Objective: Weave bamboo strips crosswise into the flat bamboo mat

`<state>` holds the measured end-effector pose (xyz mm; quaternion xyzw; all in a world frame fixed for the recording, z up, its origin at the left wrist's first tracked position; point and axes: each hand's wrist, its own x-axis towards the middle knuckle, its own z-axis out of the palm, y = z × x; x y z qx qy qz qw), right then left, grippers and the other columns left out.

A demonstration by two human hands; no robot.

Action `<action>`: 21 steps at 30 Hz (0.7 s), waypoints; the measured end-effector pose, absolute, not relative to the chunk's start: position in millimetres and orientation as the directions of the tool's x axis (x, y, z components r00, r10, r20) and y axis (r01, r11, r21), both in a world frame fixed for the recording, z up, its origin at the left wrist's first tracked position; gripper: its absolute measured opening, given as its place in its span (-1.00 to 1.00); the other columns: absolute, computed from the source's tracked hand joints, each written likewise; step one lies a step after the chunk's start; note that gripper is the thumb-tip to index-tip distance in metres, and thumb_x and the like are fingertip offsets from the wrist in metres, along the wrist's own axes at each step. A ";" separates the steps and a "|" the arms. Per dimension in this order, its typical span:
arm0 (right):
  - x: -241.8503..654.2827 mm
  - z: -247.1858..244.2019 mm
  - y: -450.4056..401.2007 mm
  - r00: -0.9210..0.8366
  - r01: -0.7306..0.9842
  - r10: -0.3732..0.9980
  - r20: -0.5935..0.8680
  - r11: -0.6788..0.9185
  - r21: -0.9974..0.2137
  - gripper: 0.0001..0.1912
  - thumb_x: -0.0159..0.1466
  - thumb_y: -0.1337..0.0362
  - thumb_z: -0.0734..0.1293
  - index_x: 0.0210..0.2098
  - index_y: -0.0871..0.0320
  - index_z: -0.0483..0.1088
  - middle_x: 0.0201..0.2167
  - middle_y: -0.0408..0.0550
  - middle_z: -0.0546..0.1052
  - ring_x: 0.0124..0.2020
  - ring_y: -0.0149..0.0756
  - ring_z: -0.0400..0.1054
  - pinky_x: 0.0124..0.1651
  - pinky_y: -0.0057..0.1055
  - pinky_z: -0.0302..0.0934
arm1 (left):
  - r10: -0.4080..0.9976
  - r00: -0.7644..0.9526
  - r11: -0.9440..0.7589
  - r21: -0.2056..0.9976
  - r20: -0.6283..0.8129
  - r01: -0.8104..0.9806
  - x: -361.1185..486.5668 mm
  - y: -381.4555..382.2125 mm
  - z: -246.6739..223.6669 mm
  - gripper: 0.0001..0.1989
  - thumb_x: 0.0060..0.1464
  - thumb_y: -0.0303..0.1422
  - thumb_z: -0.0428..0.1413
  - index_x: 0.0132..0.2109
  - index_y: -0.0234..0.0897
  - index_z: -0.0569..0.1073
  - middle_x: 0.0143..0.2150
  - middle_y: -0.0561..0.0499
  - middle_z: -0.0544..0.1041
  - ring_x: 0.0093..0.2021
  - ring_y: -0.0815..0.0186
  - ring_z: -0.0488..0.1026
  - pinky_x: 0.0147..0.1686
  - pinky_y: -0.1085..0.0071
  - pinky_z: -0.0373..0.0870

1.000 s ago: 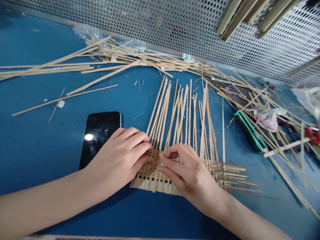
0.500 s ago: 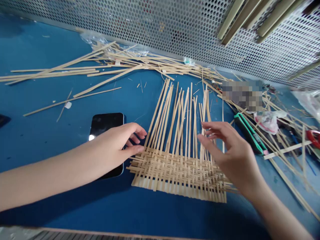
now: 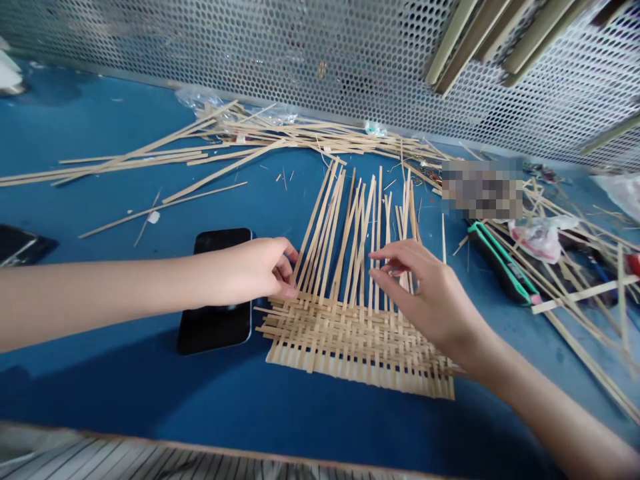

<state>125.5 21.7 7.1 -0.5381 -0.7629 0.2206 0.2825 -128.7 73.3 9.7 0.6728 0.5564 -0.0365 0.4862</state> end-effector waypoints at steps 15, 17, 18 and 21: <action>67.0 -4.5 26.1 -0.497 0.506 0.862 0.095 0.377 -0.776 -0.91 0.29 0.45 0.36 -0.29 0.18 0.51 -0.25 -0.09 0.45 -0.27 -0.38 0.39 -0.17 -0.42 0.29 | 0.794 0.554 -0.380 0.506 -0.251 0.774 -147.1 62.9 16.4 -0.89 0.05 -0.36 0.01 -0.34 -0.21 0.43 -0.35 0.08 0.53 -0.33 0.32 0.45 -0.31 0.39 0.28; 66.8 -2.7 27.9 -0.493 0.508 0.866 0.079 0.361 -0.782 -0.91 0.27 0.45 0.38 -0.33 0.17 0.50 -0.28 -0.12 0.46 -0.28 -0.40 0.38 -0.18 -0.44 0.28 | 0.767 0.612 -0.443 0.529 -0.194 0.724 -148.6 60.0 14.4 -0.76 0.14 -0.36 -0.07 -0.39 -0.21 0.45 -0.32 0.06 0.50 -0.30 0.33 0.43 -0.28 0.38 0.27; 66.5 -2.0 28.3 -0.493 0.510 0.867 0.071 0.355 -0.783 -0.90 0.27 0.46 0.37 -0.34 0.17 0.50 -0.29 -0.12 0.46 -0.27 -0.40 0.38 -0.18 -0.44 0.28 | 0.760 0.625 -0.446 0.554 -0.181 0.703 -149.1 58.4 13.0 -0.72 0.17 -0.36 -0.11 -0.39 -0.20 0.46 -0.31 0.06 0.49 -0.30 0.33 0.42 -0.27 0.38 0.27; 65.3 -1.8 28.1 -0.492 0.516 0.869 0.052 0.339 -0.786 -0.88 0.26 0.48 0.37 -0.35 0.17 0.50 -0.31 -0.13 0.46 -0.30 -0.41 0.38 -0.20 -0.45 0.28 | 0.774 0.615 -0.429 0.588 -0.152 0.685 -150.0 51.5 7.7 -0.70 0.25 -0.32 -0.09 -0.35 -0.18 0.49 -0.29 0.07 0.49 -0.27 0.31 0.42 -0.24 0.36 0.27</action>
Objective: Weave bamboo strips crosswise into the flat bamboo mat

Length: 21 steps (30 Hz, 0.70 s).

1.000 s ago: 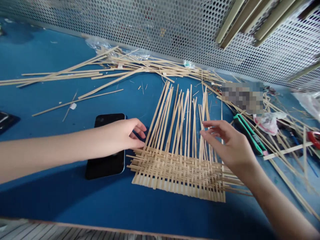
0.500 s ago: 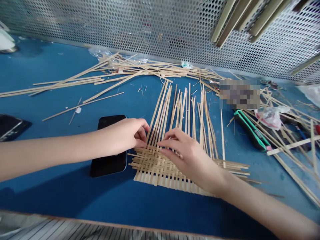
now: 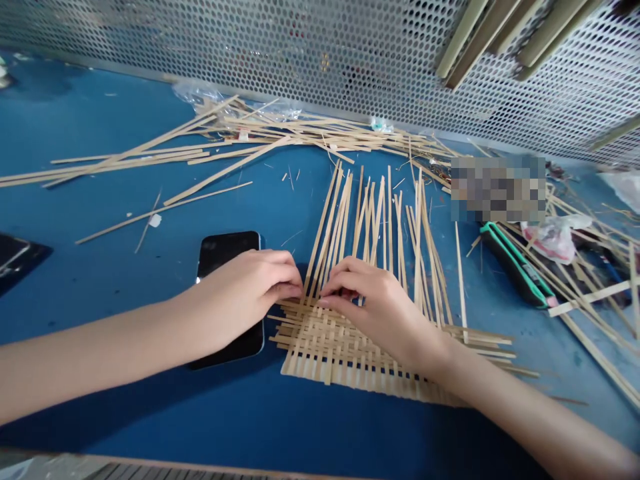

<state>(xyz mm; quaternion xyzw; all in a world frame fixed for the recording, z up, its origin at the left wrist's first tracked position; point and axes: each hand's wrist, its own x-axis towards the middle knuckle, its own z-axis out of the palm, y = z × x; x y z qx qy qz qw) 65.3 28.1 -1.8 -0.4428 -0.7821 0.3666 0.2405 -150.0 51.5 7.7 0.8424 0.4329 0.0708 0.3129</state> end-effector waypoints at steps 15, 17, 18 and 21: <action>66.7 -2.6 33.2 -0.541 0.471 0.840 0.052 0.353 -0.809 -0.89 0.30 0.48 0.32 -0.33 0.21 0.46 -0.31 -0.07 0.45 -0.30 -0.36 0.35 -0.26 -0.41 0.25 | 0.775 0.604 -0.627 0.351 0.185 0.696 -150.0 14.2 -5.5 -0.85 0.29 -0.41 -0.03 -0.23 -0.29 0.42 -0.19 -0.01 0.43 -0.26 0.25 0.37 -0.22 0.25 0.24; 65.4 -2.1 33.6 -0.538 0.483 0.842 0.048 0.355 -0.801 -0.88 0.29 0.49 0.32 -0.35 0.21 0.46 -0.31 -0.06 0.46 -0.31 -0.35 0.35 -0.26 -0.40 0.25 | 0.774 0.599 -0.631 0.339 0.205 0.698 -149.9 11.6 -6.9 -0.87 0.28 -0.41 -0.02 -0.22 -0.29 0.41 -0.19 -0.02 0.43 -0.25 0.25 0.37 -0.21 0.25 0.24; 64.7 -1.5 33.5 -0.534 0.496 0.845 0.038 0.349 -0.795 -0.87 0.29 0.50 0.32 -0.35 0.21 0.46 -0.31 -0.06 0.46 -0.30 -0.34 0.36 -0.26 -0.39 0.25 | 0.773 0.597 -0.633 0.329 0.216 0.701 -149.7 10.5 -7.3 -0.88 0.28 -0.41 -0.01 -0.21 -0.29 0.41 -0.18 -0.02 0.43 -0.25 0.25 0.38 -0.20 0.25 0.24; 63.1 0.8 32.5 -0.524 0.538 0.851 -0.009 0.323 -0.779 -0.85 0.30 0.51 0.31 -0.36 0.22 0.46 -0.31 -0.06 0.46 -0.29 -0.33 0.37 -0.23 -0.37 0.26 | 0.765 0.589 -0.644 0.280 0.262 0.712 -148.8 8.2 -7.9 -0.88 0.29 -0.40 -0.01 -0.17 -0.30 0.41 -0.14 -0.04 0.45 -0.21 0.25 0.40 -0.17 0.25 0.24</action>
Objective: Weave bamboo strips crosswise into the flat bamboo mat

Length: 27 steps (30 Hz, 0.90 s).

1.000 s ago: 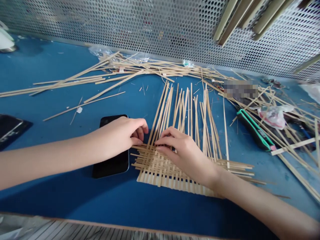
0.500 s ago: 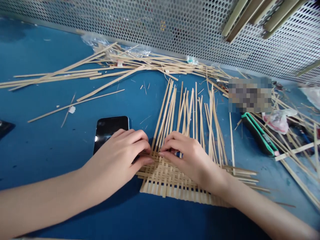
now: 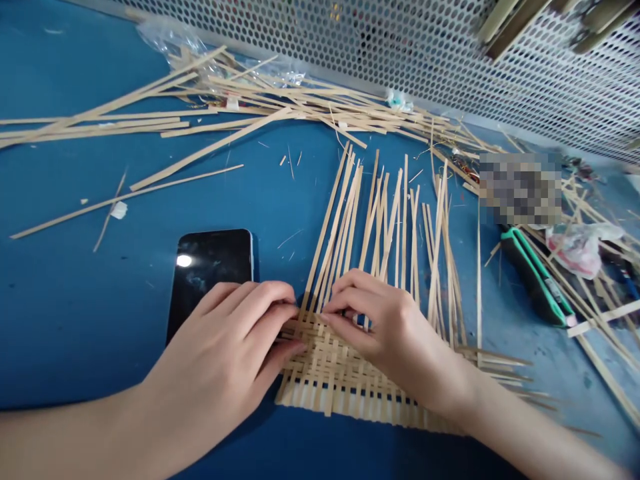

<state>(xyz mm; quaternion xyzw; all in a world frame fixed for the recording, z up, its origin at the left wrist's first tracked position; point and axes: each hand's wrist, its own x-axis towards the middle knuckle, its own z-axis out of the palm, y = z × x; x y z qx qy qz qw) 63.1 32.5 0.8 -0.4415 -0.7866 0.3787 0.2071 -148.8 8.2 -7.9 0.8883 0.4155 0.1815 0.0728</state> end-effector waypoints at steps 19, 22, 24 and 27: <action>65.0 3.0 35.8 -0.463 0.518 0.879 -0.116 0.162 -0.840 -0.82 0.23 0.55 0.35 -0.40 0.16 0.40 -0.35 -0.15 0.44 -0.34 -0.39 0.36 -0.28 -0.43 0.23 | 0.704 0.638 -0.701 0.155 0.313 0.696 -153.1 5.5 -9.1 -0.90 0.27 -0.41 0.06 -0.18 -0.34 0.45 -0.21 -0.02 0.52 -0.23 0.23 0.46 -0.21 0.21 0.22; 65.2 2.4 37.1 -0.459 0.499 0.880 -0.118 0.146 -0.854 -0.80 0.21 0.56 0.36 -0.42 0.15 0.40 -0.37 -0.16 0.44 -0.35 -0.40 0.36 -0.29 -0.44 0.24 | 0.722 0.621 -0.682 0.161 0.305 0.713 -153.0 5.5 -8.4 -0.90 0.27 -0.38 0.06 -0.18 -0.32 0.43 -0.20 -0.02 0.50 -0.21 0.23 0.45 -0.18 0.21 0.22; 65.2 1.6 37.2 -0.457 0.502 0.882 -0.114 0.150 -0.852 -0.80 0.22 0.55 0.36 -0.42 0.15 0.40 -0.36 -0.15 0.45 -0.35 -0.39 0.37 -0.28 -0.43 0.24 | 0.721 0.623 -0.683 0.166 0.302 0.711 -152.8 5.5 -8.1 -0.91 0.27 -0.38 0.07 -0.18 -0.32 0.42 -0.19 -0.03 0.48 -0.18 0.22 0.43 -0.17 0.21 0.21; 65.4 0.9 36.6 -0.455 0.504 0.883 -0.118 0.146 -0.851 -0.80 0.22 0.55 0.35 -0.42 0.14 0.39 -0.36 -0.16 0.44 -0.34 -0.39 0.37 -0.27 -0.44 0.22 | 0.742 0.610 -0.666 0.208 0.279 0.716 -152.6 5.3 -8.6 -0.91 0.27 -0.38 0.07 -0.16 -0.32 0.41 -0.15 -0.06 0.42 -0.13 0.19 0.39 -0.15 0.21 0.20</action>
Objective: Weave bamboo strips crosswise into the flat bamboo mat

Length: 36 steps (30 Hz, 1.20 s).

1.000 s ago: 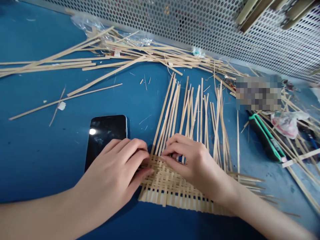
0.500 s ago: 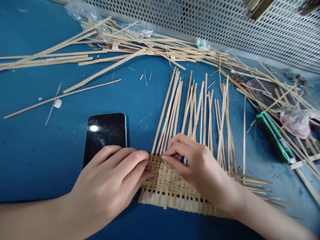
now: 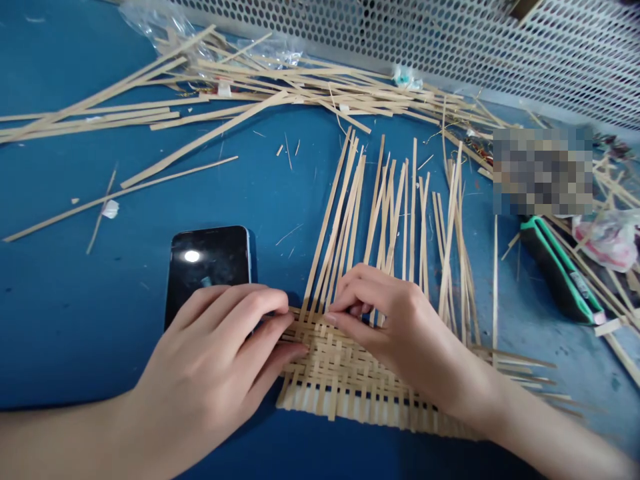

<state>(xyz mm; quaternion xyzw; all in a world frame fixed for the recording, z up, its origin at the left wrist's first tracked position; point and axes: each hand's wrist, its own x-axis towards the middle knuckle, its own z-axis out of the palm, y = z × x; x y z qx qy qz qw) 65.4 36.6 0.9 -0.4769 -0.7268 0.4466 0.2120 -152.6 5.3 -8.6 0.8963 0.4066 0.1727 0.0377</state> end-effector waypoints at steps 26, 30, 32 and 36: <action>59.4 -7.3 3.3 -0.394 0.478 0.912 0.113 0.309 -0.823 -0.82 0.29 0.56 0.31 -0.24 0.17 0.40 -0.24 -0.14 0.52 -0.19 -0.39 0.40 -0.10 -0.47 0.25 | 0.757 0.624 -0.652 0.276 0.194 0.706 -148.9 6.5 -11.6 -0.88 0.27 -0.49 -0.03 -0.10 -0.42 0.37 -0.07 -0.13 0.33 -0.04 0.17 0.32 -0.07 0.21 0.15; 58.5 -6.5 0.4 -0.363 0.423 0.922 0.132 0.290 -0.859 -0.76 0.24 0.63 0.32 -0.24 0.18 0.44 -0.26 -0.14 0.54 -0.20 -0.41 0.41 -0.07 -0.50 0.27 | 0.759 0.619 -0.650 0.289 0.202 0.702 -148.3 6.0 -11.7 -0.87 0.28 -0.49 -0.04 -0.10 -0.41 0.37 -0.06 -0.13 0.33 -0.03 0.18 0.32 -0.06 0.21 0.14; 58.3 -6.2 0.8 -0.361 0.420 0.921 0.144 0.299 -0.857 -0.75 0.23 0.64 0.32 -0.25 0.20 0.45 -0.28 -0.14 0.55 -0.21 -0.40 0.42 -0.08 -0.50 0.29 | 0.763 0.611 -0.645 0.292 0.210 0.706 -147.9 5.8 -10.9 -0.87 0.28 -0.48 -0.04 -0.10 -0.41 0.38 -0.06 -0.13 0.34 -0.04 0.18 0.32 -0.06 0.21 0.14; 58.4 -6.7 1.4 -0.362 0.428 0.916 0.173 0.328 -0.842 -0.77 0.23 0.64 0.31 -0.26 0.23 0.47 -0.30 -0.11 0.57 -0.22 -0.39 0.43 -0.08 -0.49 0.30 | 0.770 0.595 -0.638 0.300 0.230 0.709 -146.6 6.4 -10.6 -0.86 0.28 -0.48 -0.06 -0.13 -0.41 0.38 -0.07 -0.13 0.35 -0.01 0.16 0.33 -0.04 0.19 0.14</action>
